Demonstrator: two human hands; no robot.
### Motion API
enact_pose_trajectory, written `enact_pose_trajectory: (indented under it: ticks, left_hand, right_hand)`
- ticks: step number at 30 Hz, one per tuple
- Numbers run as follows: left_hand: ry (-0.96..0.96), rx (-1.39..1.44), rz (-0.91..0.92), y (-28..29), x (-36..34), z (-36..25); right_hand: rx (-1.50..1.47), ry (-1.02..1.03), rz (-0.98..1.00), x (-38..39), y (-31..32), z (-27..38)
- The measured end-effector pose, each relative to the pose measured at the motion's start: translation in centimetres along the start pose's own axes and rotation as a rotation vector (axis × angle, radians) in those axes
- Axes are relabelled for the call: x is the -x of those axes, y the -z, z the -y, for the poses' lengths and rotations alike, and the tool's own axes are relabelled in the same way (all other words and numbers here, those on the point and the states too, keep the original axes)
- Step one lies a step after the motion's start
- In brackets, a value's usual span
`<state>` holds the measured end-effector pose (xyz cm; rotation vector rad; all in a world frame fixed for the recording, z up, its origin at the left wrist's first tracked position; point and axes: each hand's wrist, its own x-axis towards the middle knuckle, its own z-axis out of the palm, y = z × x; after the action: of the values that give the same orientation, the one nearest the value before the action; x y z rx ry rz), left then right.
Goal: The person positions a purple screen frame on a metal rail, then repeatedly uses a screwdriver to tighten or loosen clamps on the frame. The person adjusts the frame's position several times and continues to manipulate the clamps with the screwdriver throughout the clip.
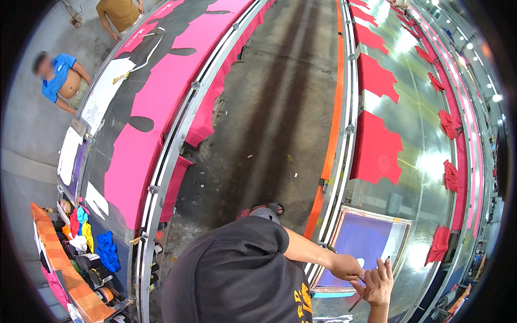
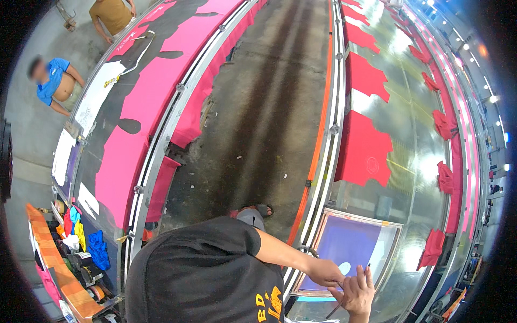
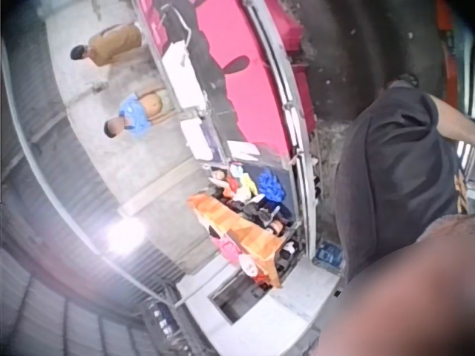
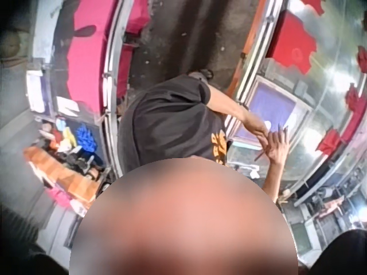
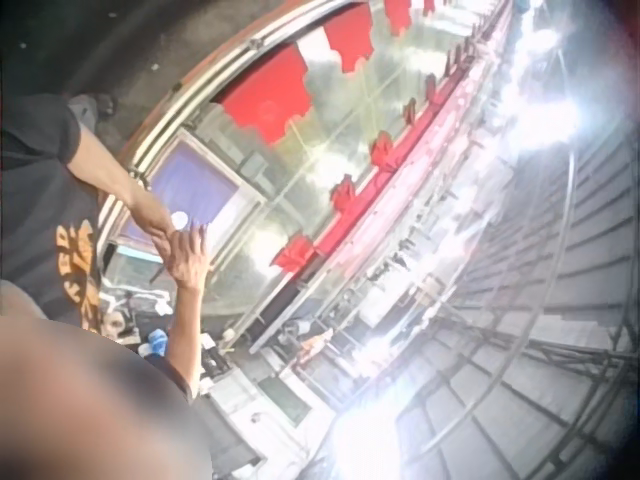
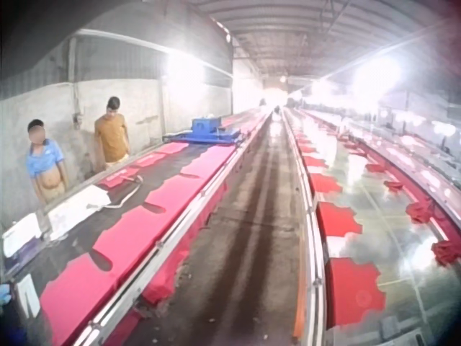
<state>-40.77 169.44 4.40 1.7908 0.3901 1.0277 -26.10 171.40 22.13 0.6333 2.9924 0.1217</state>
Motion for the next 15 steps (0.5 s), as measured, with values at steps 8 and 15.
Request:
enact_pose_trajectory:
  ticks: [8, 15]
  left_hand:
    - [0.016, 0.136, 0.145, 2.8, 0.5, -0.4]
    - [0.073, 0.334, 0.235, 4.8, -0.4, -0.3]
  right_hand:
    - [-0.056, -0.458, -0.240, -2.8, -1.5, 2.9]
    - [0.124, -0.906, -0.471, -4.3, -3.2, 5.1]
